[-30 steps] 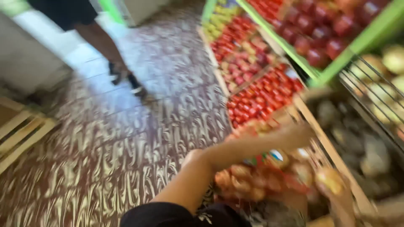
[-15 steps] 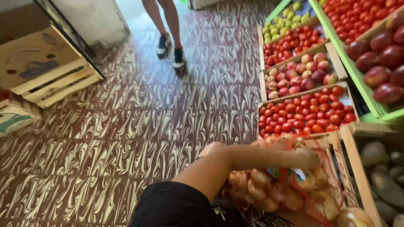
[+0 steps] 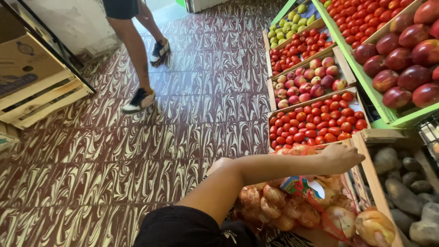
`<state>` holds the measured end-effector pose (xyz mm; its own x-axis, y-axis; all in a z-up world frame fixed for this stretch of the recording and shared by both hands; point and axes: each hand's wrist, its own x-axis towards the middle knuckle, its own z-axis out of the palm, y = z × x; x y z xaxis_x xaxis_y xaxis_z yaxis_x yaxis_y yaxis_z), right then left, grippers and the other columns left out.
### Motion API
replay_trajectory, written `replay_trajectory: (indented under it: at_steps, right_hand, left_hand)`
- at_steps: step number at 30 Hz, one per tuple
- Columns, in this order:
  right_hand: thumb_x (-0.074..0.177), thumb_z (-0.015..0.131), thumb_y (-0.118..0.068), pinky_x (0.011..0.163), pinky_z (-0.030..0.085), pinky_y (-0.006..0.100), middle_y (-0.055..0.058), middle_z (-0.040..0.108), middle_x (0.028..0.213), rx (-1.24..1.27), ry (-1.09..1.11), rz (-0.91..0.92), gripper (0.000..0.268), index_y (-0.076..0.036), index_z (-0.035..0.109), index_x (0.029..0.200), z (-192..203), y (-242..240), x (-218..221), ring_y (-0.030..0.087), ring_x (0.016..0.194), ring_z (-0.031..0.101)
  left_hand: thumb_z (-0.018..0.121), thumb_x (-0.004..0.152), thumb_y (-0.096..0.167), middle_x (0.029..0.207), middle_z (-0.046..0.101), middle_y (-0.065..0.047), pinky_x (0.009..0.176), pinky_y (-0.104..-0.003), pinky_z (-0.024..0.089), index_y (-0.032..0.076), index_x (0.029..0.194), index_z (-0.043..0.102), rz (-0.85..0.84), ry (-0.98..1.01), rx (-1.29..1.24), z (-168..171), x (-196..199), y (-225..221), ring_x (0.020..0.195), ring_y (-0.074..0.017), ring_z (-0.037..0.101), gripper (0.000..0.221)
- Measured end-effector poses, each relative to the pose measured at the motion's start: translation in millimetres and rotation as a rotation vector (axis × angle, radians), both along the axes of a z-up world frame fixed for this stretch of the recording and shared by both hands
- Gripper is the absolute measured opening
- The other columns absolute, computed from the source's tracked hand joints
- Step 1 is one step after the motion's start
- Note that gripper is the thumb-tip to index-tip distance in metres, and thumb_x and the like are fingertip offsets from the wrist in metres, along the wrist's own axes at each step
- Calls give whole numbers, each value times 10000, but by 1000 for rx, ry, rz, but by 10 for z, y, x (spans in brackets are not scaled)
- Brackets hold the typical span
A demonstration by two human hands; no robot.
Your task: The person peels onions by hand, removing the dry outer skins and placing the cleaned onions into a red mesh bag.
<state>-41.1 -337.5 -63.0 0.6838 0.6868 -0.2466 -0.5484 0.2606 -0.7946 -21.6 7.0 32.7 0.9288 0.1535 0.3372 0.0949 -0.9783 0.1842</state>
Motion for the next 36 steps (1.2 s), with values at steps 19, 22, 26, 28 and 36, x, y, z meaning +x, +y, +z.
replay_trajectory:
  at_steps: [19,22,26,28,36]
  right_hand:
    - [819,721,-379,1102,494,454,108,694,1290,243,230,-587,523,-123,670,1273,605,597,-592,269,1203,661]
    - [820,724,-403,1021,520,519,116,706,1246,226,180,-572,519,-106,672,1243,790,556,-681,279,1150,678]
    - [841,725,-370,991,522,564,163,709,1231,238,277,-666,515,-85,660,1265,293,564,-543,338,1085,701]
    - [841,740,-351,1040,491,553,159,674,1296,239,279,-718,552,-87,631,1314,191,499,-583,340,1152,664]
    - [792,769,33,1059,506,483,99,649,1275,212,-228,-683,653,-167,518,1360,1307,753,-805,267,1231,622]
  left_hand:
    - [632,850,213,1104,697,-98,814,-507,612,219,1140,710,-549,374,-287,629,-1033,-563,1004,-379,714,300]
    - [603,861,197,1126,692,-120,829,-522,604,196,1184,694,-548,385,-345,858,-1130,-535,1018,-394,707,336]
    - [566,857,200,1184,663,-91,854,-536,596,226,1228,678,-541,430,-395,178,-787,-615,1035,-397,691,388]
    - [573,861,196,1152,672,-127,845,-550,596,186,1200,693,-561,398,-383,453,-947,-726,1009,-418,697,359]
    - [531,962,225,1145,688,-206,915,-578,543,157,1315,607,-532,265,-752,1219,-1206,-637,1077,-459,656,367]
